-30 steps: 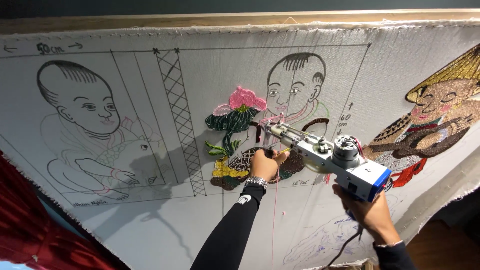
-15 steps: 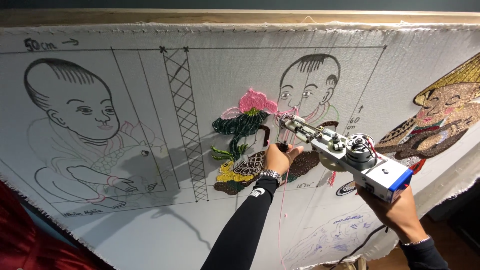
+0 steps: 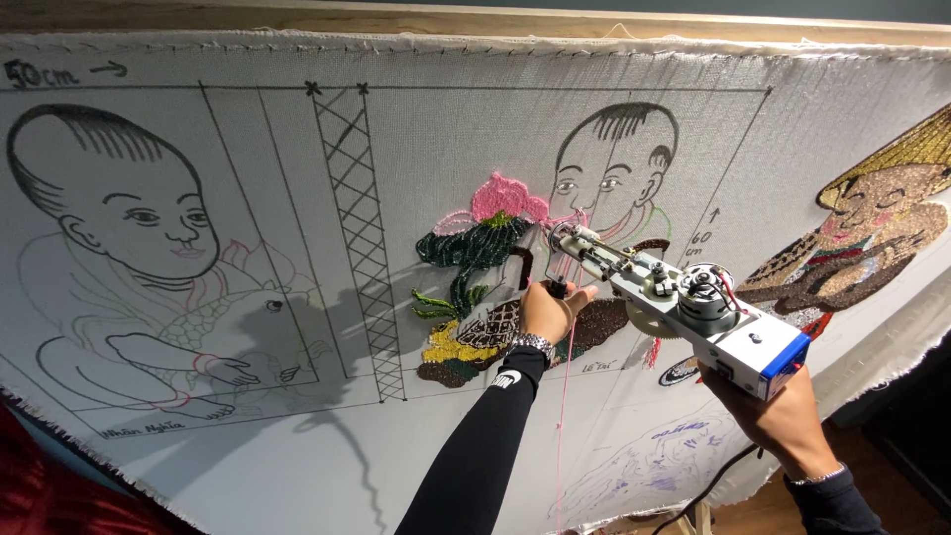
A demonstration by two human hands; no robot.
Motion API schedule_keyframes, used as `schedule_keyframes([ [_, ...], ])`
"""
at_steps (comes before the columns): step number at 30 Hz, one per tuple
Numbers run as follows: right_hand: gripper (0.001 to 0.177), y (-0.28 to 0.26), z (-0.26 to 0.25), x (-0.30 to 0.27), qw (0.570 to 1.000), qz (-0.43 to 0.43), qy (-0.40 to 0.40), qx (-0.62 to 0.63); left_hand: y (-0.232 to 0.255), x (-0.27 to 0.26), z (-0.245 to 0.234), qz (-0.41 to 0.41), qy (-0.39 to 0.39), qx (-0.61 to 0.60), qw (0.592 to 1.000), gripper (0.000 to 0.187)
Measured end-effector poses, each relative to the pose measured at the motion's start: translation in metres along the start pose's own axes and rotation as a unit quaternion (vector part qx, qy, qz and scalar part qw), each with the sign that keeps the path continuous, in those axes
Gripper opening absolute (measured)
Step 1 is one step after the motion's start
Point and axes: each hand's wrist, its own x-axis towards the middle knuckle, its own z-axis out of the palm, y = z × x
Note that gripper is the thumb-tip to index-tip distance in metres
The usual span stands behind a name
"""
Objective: The person tufts a rug by feeding pink yarn into a tufting gun and pressing it against a canvas to fill in a flower design. They periodically stop to pull the yarn through the gun and press the tufted sections with their hand.
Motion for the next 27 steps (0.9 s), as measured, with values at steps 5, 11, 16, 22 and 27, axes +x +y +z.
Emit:
schedule_keyframes([
  [5,0.036,-0.02,0.007,0.008,0.998,-0.032,-0.015,-0.042,0.003,0.01,-0.003,-0.026,-0.01,0.031,0.999,0.045],
  [11,0.034,-0.018,0.006,0.018,0.976,-0.033,-0.041,-0.211,-0.172,0.121,0.067,0.148,-0.058,0.227,0.961,0.034],
  [16,0.034,0.0,0.005,0.032,0.968,0.008,-0.034,-0.247,-0.114,0.098,0.024,0.073,-0.073,-0.058,0.993,0.033],
  [22,0.049,-0.044,0.014,0.042,0.96,-0.04,-0.065,-0.27,-0.056,0.077,-0.003,0.057,-0.041,0.014,0.997,0.044],
  [27,0.052,-0.042,0.015,0.043,0.954,0.017,-0.08,-0.289,-0.038,0.072,-0.009,0.026,0.01,0.16,0.987,0.062],
])
